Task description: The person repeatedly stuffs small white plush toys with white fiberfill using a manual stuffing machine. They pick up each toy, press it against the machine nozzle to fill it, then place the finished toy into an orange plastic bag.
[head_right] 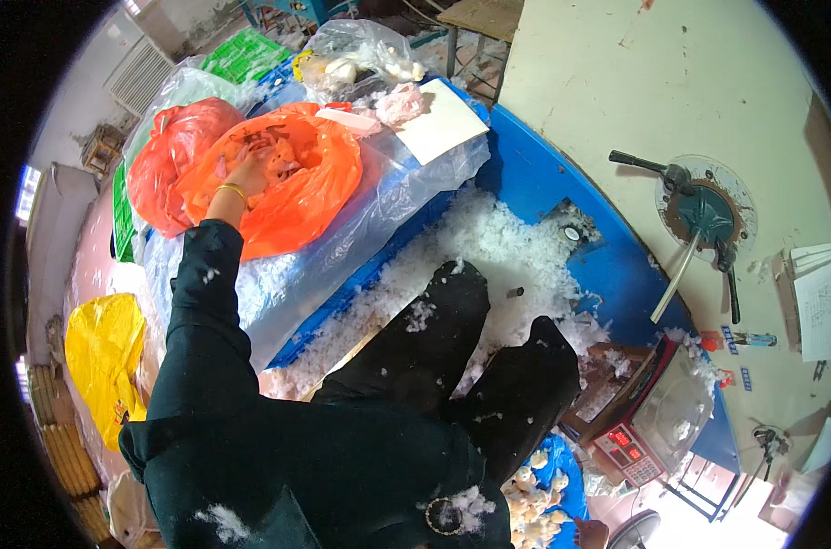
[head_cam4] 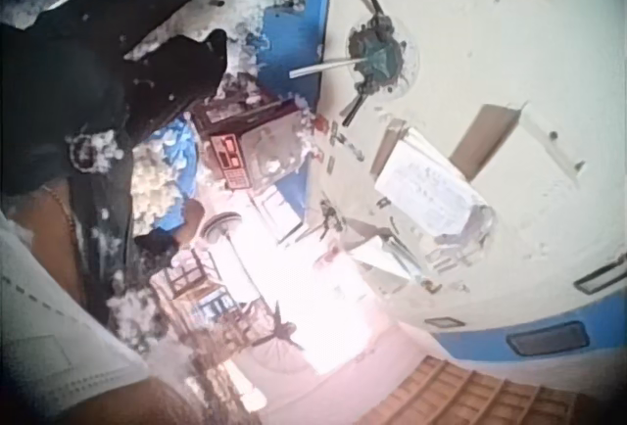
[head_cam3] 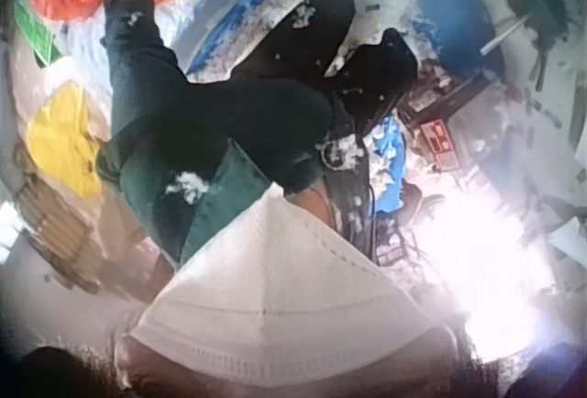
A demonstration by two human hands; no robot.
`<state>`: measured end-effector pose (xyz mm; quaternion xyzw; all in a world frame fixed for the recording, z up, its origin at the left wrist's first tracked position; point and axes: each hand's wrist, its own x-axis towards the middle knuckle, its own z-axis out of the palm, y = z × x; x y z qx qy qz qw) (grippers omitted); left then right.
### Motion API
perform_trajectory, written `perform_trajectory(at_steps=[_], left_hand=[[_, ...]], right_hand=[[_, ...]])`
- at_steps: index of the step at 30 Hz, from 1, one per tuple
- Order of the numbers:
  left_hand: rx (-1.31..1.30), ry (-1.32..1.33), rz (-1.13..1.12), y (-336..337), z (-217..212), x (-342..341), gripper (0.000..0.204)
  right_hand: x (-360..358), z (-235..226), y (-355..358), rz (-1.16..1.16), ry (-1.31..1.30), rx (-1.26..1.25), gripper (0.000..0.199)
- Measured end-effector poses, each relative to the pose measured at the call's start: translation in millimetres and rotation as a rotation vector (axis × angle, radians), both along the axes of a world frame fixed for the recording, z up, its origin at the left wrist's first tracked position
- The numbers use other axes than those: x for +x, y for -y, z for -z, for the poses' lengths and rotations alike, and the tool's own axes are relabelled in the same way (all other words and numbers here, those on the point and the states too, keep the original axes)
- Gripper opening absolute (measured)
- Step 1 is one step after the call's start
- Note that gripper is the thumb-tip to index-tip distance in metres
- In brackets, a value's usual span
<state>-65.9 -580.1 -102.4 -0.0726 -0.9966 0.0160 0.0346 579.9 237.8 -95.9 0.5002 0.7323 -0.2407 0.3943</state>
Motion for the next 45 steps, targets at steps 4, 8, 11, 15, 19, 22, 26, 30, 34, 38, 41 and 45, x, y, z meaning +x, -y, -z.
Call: perform_trajectory(at_steps=[4, 8, 11, 15, 19, 22, 26, 30, 34, 38, 41, 45], left_hand=[[-0.197, 0.124, 0.084, 38.6, 63.5, -19.9, 0.062], [0.006, 0.263, -0.102, -33.6, 46.2, -35.7, 0.044], [-0.029, 0.175, -0.077, 11.2, 82.0, -32.6, 0.027], [0.306, -0.235, -0.101, 7.9, 64.3, -26.0, 0.013], [1.254, -0.354, -0.196, -10.2, 0.8, -7.3, 0.015], [1.898, -0.093, -0.131, -52.7, -57.8, 11.2, 0.017], [2.235, 0.517, 0.031, -141.6, -98.4, 46.9, 0.024], [2.337, 0.802, -0.139, -277.1, -117.7, 112.6, 0.030], [2.301, 1.158, -0.101, -378.3, -102.1, 157.5, 0.031], [2.039, 0.698, 0.120, -413.0, -66.5, 173.8, 0.026], [1.364, 0.065, 0.591, -427.7, -83.6, 186.1, 0.042], [1.145, 0.093, 0.817, -459.8, -110.6, 214.5, 0.041]], right_hand=[[-62.5, -10.7, 33.7, 0.154, -0.294, -0.049, 0.024], [-105.2, -22.8, 53.6, 0.001, -0.496, 0.062, 0.020], [-147.2, -39.6, 62.0, -0.034, -0.592, 0.062, 0.018], [-174.2, -52.8, 67.1, -0.074, -0.655, 0.118, 0.018], [-199.9, -47.2, 49.1, -0.196, -0.788, 0.109, 0.017], [-254.0, -72.9, 83.2, -0.238, -0.988, 0.036, 0.017], [-324.9, -98.1, 157.7, -0.391, -1.188, -0.075, 0.017], [-385.4, -90.2, 223.9, -0.282, -1.323, -0.495, 0.038], [-408.4, -95.9, 262.7, -0.028, -1.494, -0.719, 0.029], [-396.6, -93.6, 243.3, 0.279, -1.498, -0.481, 0.016], [-380.3, -86.3, 219.0, 0.233, -1.495, -0.249, 0.021], [-368.1, -82.6, 217.2, 0.136, -1.550, -0.222, 0.023]])
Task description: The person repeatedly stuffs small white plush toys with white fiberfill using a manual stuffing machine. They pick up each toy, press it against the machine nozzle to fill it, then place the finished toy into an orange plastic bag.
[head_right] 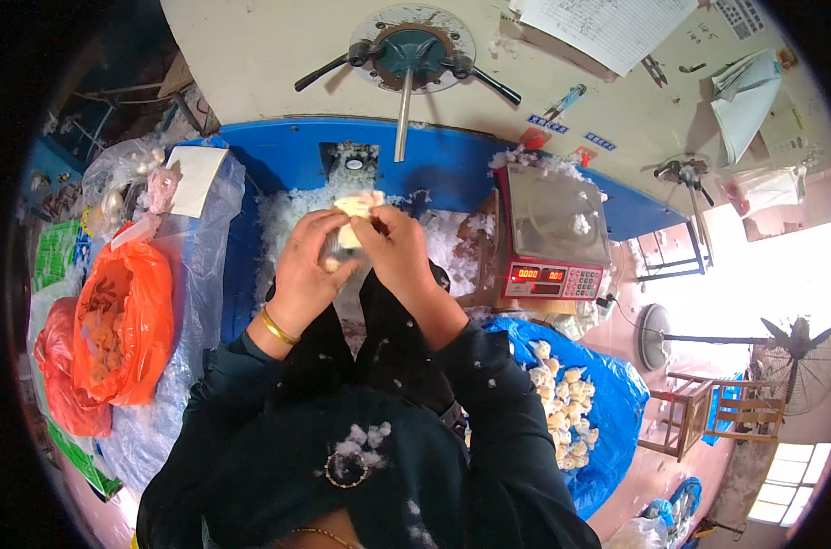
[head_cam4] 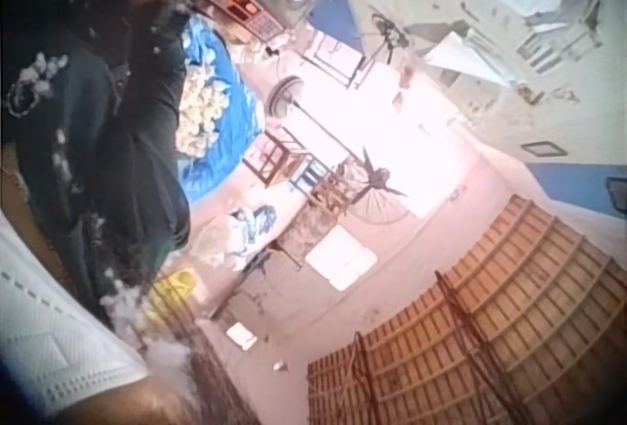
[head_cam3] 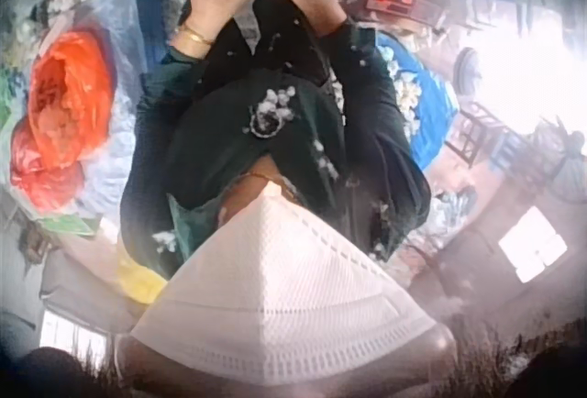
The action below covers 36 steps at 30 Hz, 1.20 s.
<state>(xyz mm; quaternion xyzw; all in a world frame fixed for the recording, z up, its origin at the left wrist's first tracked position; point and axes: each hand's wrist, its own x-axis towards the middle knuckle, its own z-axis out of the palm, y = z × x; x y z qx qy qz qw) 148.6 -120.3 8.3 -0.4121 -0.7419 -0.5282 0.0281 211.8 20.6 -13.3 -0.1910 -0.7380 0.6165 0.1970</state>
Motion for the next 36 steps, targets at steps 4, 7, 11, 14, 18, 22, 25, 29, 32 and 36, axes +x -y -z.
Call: perform_trajectory(at_steps=[4, 7, 11, 14, 18, 22, 25, 29, 32, 36], left_hand=[[0.065, 0.316, -0.047, -9.8, 10.5, -15.4, 0.022], [0.249, 0.640, 0.137, -17.0, 14.4, -22.8, 0.013], [0.190, 0.836, 0.345, -24.9, 18.3, -27.2, 0.014], [0.223, 0.905, 0.379, -41.7, 12.7, -39.1, 0.016], [0.211, 0.803, 0.354, -80.7, 14.6, -85.2, 0.015], [0.254, 0.753, 0.293, -124.7, 12.6, -128.9, 0.013], [0.237, 0.735, 0.234, -143.7, 7.5, -145.3, 0.014], [0.198, 0.697, 0.238, -136.6, 16.5, -145.2, 0.013], [0.229, 0.736, 0.274, -126.0, 20.6, -129.1, 0.013], [0.217, 0.688, 0.213, -111.1, 14.7, -108.6, 0.011]], right_hand=[[14.0, -9.7, -17.7, -0.069, -0.137, -0.202, 0.020], [11.2, -11.4, -26.1, 0.008, -0.199, -0.169, 0.017], [10.8, -1.8, -38.0, -0.060, -0.091, -0.068, 0.016], [1.7, -9.8, -38.2, 0.044, -0.176, -0.131, 0.021], [-36.6, -10.9, -63.1, 0.189, -0.221, -0.046, 0.029], [-102.9, -3.2, -101.4, 0.310, -0.235, -0.006, 0.024], [-127.7, -8.7, -116.6, 0.300, -0.281, -0.118, 0.014], [-114.4, -5.4, -116.6, 0.251, -0.245, -0.067, 0.015], [-94.1, -3.2, -102.2, 0.256, -0.297, -0.148, 0.024], [-68.8, -16.5, -90.8, 0.143, -0.306, -0.298, 0.017]])
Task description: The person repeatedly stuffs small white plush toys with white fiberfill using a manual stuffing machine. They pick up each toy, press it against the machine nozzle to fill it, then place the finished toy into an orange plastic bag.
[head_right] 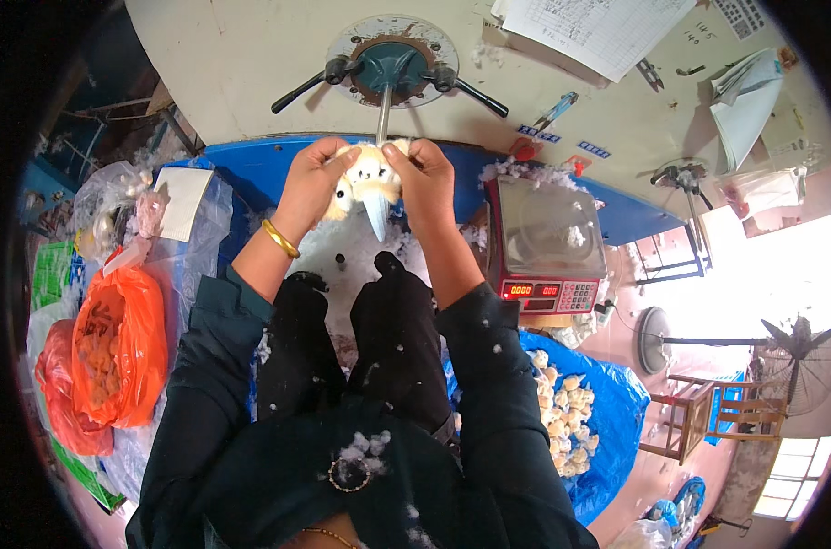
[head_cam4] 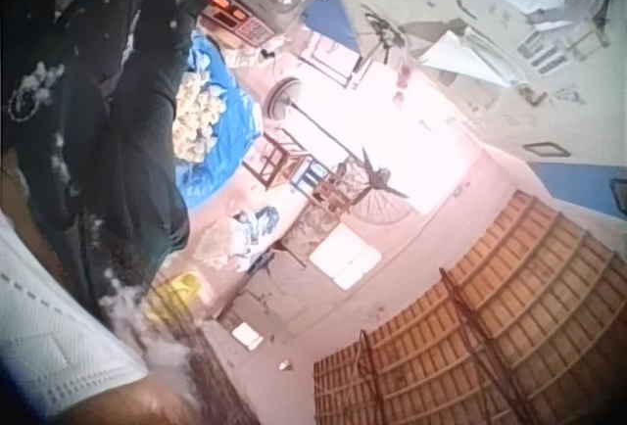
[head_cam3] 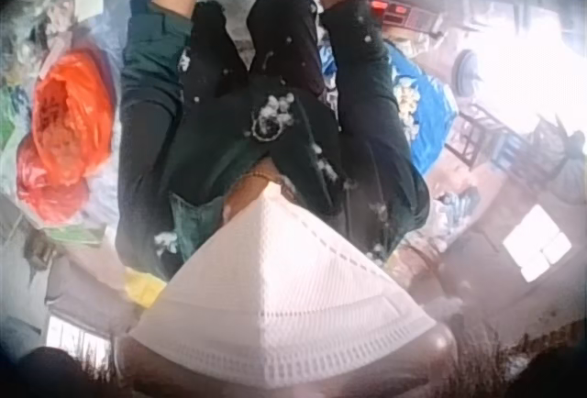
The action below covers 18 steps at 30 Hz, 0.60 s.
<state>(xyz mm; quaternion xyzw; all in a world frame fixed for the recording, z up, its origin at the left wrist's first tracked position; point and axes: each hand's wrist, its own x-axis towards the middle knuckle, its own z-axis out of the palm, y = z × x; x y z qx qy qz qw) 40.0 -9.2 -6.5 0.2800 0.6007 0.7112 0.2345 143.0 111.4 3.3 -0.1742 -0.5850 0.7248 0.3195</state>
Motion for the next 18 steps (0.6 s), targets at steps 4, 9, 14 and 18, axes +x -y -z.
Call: perform_trajectory(at_steps=[4, 9, 14, 18], left_hand=[[-0.015, -0.165, -0.082, 4.5, 3.0, 15.2, 0.015], [-0.087, -0.414, -0.172, 8.2, 8.3, 16.8, 0.016], [-0.082, -0.373, -0.164, 17.0, 7.8, 0.7, 0.011], [-0.107, -0.564, -0.196, 25.4, -13.5, 19.8, 0.012]], right_hand=[[15.5, 5.4, -16.9, -0.129, -0.011, -0.126, 0.009], [20.8, -2.2, -9.0, -0.125, -0.026, -0.137, 0.007], [22.9, -7.9, 26.3, -0.064, -0.042, -0.049, 0.011], [24.8, 1.9, 7.1, -0.072, -0.051, -0.041, 0.010]])
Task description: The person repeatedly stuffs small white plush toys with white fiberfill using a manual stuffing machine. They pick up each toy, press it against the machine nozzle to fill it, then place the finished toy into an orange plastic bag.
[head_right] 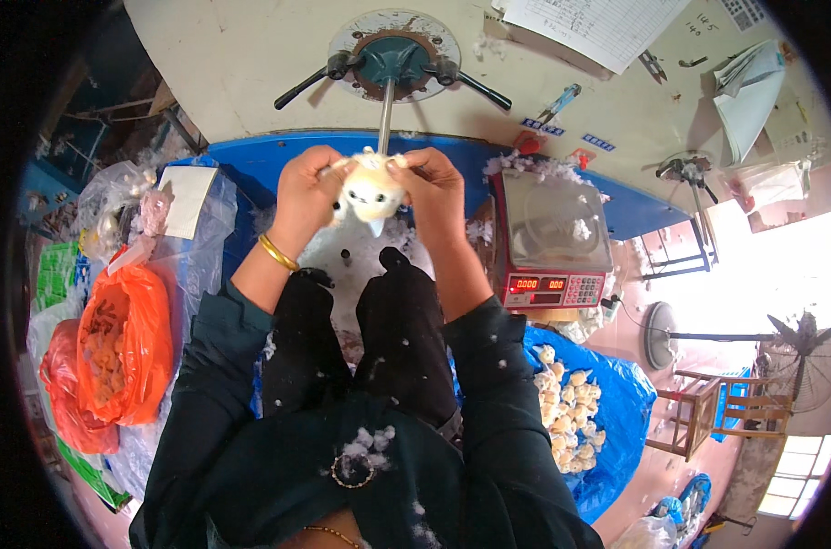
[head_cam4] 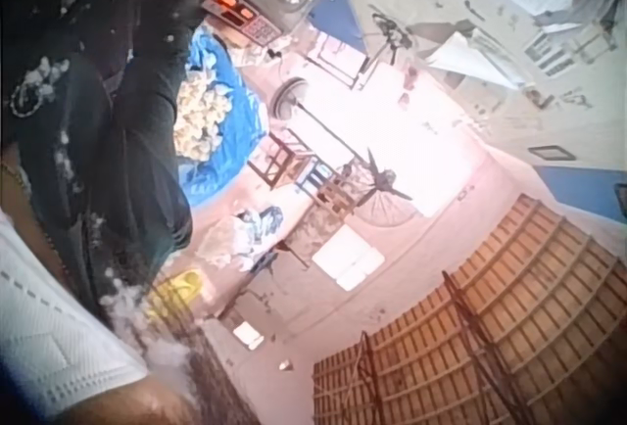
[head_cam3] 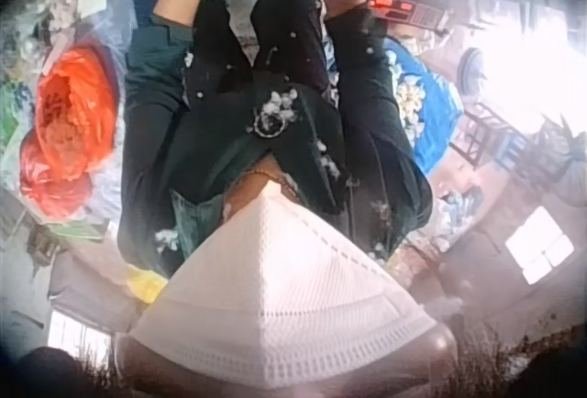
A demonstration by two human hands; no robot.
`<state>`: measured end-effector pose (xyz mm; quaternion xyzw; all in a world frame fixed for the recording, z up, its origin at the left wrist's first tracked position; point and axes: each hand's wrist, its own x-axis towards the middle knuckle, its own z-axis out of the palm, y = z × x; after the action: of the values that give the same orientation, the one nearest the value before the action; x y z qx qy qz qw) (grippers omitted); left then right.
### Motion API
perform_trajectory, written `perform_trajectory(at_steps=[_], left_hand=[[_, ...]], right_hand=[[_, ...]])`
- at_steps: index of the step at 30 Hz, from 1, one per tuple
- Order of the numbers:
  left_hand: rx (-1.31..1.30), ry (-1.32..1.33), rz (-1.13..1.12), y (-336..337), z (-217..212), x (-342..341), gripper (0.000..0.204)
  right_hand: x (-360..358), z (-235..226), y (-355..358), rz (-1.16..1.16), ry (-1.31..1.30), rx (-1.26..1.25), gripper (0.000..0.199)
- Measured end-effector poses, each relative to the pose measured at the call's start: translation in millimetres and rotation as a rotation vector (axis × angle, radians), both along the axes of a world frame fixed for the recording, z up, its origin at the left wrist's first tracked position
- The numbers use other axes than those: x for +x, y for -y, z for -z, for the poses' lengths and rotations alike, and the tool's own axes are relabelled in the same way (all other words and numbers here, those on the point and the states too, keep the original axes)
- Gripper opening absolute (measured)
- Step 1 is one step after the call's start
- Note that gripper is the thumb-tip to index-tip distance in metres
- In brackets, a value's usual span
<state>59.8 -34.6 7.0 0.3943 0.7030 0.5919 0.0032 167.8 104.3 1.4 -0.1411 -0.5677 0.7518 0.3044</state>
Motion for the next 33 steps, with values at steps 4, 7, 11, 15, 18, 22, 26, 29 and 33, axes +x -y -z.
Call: perform_trajectory(at_steps=[4, 7, 11, 15, 18, 22, 26, 29, 33], left_hand=[[0.004, -0.119, -0.019, -1.9, -3.5, 23.4, 0.019], [0.015, -0.140, -0.042, -2.9, 1.1, 22.4, 0.019], [0.002, -0.181, -0.029, 0.6, -0.6, 22.4, 0.018], [-0.009, -0.147, 0.007, 16.8, -2.7, 28.4, 0.014], [0.016, 0.085, 0.057, 30.4, 13.8, 27.1, 0.013], [0.108, 0.855, 0.172, 51.9, 36.6, 15.1, 0.013], [0.048, 1.152, 0.307, 55.7, 52.8, 18.9, 0.025], [0.071, 1.219, 0.382, 49.8, 54.2, 36.7, 0.027], [0.101, 1.321, 0.398, 51.3, 58.6, 49.4, 0.028]], right_hand=[[-3.4, 9.3, -23.3, -0.059, -0.002, -0.090, 0.008], [-2.0, 7.4, -25.8, -0.055, 0.023, -0.058, 0.008], [6.8, 13.2, -19.7, -0.054, -0.041, -0.016, 0.009], [19.9, 11.8, -10.2, -0.120, -0.048, 0.053, 0.007], [51.5, 12.0, -30.3, -0.068, 0.126, 0.065, 0.007], [114.8, 49.9, -127.5, 0.424, 0.360, -0.098, 0.013], [181.0, 117.5, -224.0, 0.857, 0.434, -0.221, 0.019], [201.5, 120.8, -231.1, 0.908, 0.462, -0.194, 0.022], [213.0, 105.4, -202.5, 1.003, 0.442, -0.066, 0.029]])
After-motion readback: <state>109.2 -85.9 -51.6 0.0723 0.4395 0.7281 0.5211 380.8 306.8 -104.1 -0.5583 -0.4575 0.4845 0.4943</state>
